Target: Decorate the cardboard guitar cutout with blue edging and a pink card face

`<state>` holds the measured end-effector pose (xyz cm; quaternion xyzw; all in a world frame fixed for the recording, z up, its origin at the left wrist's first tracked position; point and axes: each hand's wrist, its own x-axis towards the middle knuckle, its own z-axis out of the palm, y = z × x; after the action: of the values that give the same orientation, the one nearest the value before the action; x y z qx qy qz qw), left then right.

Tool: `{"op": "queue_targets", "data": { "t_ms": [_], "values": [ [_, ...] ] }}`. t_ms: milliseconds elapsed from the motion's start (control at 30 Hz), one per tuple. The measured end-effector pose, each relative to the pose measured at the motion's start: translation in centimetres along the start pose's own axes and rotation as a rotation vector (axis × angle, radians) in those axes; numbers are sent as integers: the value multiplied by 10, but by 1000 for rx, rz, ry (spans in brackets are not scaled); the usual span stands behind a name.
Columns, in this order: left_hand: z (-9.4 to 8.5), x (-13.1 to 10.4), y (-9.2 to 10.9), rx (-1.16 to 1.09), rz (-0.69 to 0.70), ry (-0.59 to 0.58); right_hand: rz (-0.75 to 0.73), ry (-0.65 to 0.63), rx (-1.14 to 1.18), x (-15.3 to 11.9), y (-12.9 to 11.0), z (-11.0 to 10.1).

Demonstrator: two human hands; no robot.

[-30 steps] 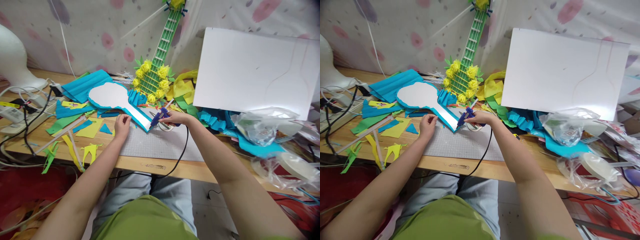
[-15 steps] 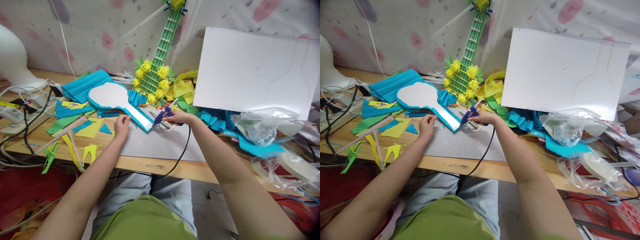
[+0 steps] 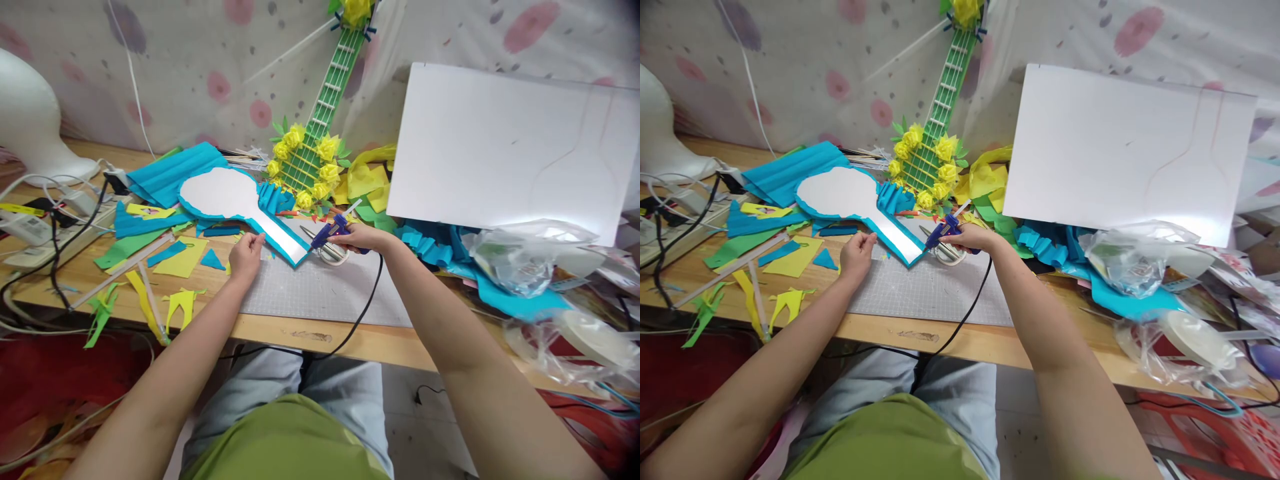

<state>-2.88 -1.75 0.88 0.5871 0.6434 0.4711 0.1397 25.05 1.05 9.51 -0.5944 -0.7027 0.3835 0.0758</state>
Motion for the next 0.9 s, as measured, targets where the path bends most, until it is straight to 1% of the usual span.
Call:
{"op": "queue_targets", "data": {
  "t_ms": [167,267,333,400,433,467,533,633,700,767,833,867,900],
  "values": [
    [0,0,0,0,22,33,0,56,61,-3,-1,0],
    [0,1,-2,-48,14,80,-37,152,136,-6,4,4],
    [1,2,-3,-101,-4,82,-87,283,212,-8,13,10],
    [1,2,-4,-141,-16,61,-101,482,293,-10,28,18],
    [1,2,-4,-151,-16,53,-74,593,318,-11,38,23],
    [1,2,-4,-153,-9,49,-18,720,330,-11,47,28],
    [1,1,-2,-138,24,59,97,873,316,-10,67,36],
    [1,-1,0,-103,76,68,203,932,221,-9,86,47],
    [1,-2,1,-91,90,67,278,928,151,-9,90,51],
    [1,-3,1,-92,90,70,346,909,94,-8,89,54],
    [2,-2,0,-107,79,78,363,910,51,-8,86,57],
    [3,-2,-1,-114,70,82,342,941,25,-9,85,58],
    [3,-1,-3,-118,59,88,304,999,-10,-11,84,60]
  ]
}}
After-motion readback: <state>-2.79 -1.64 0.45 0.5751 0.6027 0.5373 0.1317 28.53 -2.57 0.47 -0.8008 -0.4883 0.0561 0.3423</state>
